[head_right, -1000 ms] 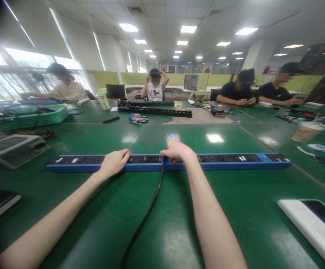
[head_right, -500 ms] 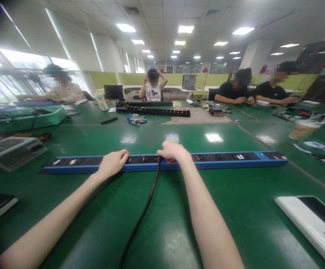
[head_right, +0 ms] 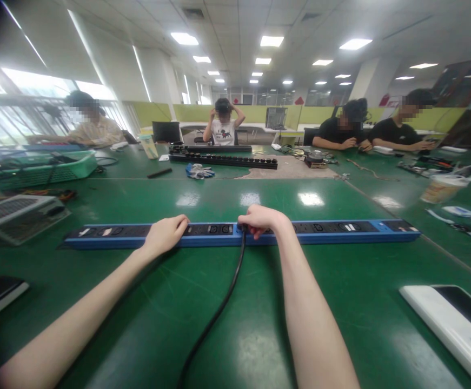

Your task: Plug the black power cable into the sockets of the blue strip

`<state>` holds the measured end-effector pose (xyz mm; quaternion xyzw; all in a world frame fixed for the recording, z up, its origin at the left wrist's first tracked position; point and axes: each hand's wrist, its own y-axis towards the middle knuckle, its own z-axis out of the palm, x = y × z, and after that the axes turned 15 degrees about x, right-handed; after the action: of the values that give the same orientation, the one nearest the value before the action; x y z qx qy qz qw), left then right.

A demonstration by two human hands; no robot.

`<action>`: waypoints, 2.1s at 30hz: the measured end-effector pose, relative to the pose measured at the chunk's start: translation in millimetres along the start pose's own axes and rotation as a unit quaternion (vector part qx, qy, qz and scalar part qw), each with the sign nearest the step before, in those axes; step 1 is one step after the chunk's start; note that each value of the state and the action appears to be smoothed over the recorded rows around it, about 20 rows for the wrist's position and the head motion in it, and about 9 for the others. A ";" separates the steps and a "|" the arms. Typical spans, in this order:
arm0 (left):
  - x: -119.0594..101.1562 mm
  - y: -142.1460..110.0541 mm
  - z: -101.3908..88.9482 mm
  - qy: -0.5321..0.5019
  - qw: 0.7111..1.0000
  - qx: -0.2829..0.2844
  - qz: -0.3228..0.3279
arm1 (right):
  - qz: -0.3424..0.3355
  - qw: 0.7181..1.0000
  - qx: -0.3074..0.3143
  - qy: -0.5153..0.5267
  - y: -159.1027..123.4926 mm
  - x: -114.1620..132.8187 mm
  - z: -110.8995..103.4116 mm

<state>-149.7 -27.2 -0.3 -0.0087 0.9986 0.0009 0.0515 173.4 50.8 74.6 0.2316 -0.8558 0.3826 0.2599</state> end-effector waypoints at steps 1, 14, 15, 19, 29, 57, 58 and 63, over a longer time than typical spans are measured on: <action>0.0 0.1 0.1 0.000 1.000 0.000 -0.001 | -0.001 1.000 0.003 0.004 0.2 -2.0 -0.4; -0.5 -0.1 0.6 0.014 1.000 0.000 -0.002 | 0.069 0.981 -0.069 -0.168 13.3 21.8 13.1; -1.0 -0.4 0.1 0.015 1.000 0.001 -0.003 | 0.070 0.978 -0.083 -0.180 12.7 20.9 13.6; -2.8 -1.6 -2.0 0.014 1.000 0.005 -0.007 | 0.088 0.961 -0.137 -0.224 7.2 19.6 23.1; -0.9 0.3 3.6 0.012 1.000 -0.011 -0.006 | 0.116 0.949 -0.144 -0.257 -8.7 33.4 40.1; -1.1 -1.0 2.5 0.022 1.000 -0.014 0.000 | 0.097 0.940 -0.209 -0.251 3.2 14.1 54.8; -1.2 -0.9 2.4 0.022 1.000 -0.014 0.001 | 0.095 0.938 -0.216 -0.254 2.9 14.1 55.9; -1.5 -0.4 1.3 0.019 1.000 -0.001 -0.003 | 0.099 0.930 -0.236 -0.263 3.6 15.0 56.3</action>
<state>-148.1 -27.6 -1.5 -0.0122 0.9994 0.0017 0.0327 144.8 6.4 49.8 0.1702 -0.9777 0.1186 0.0335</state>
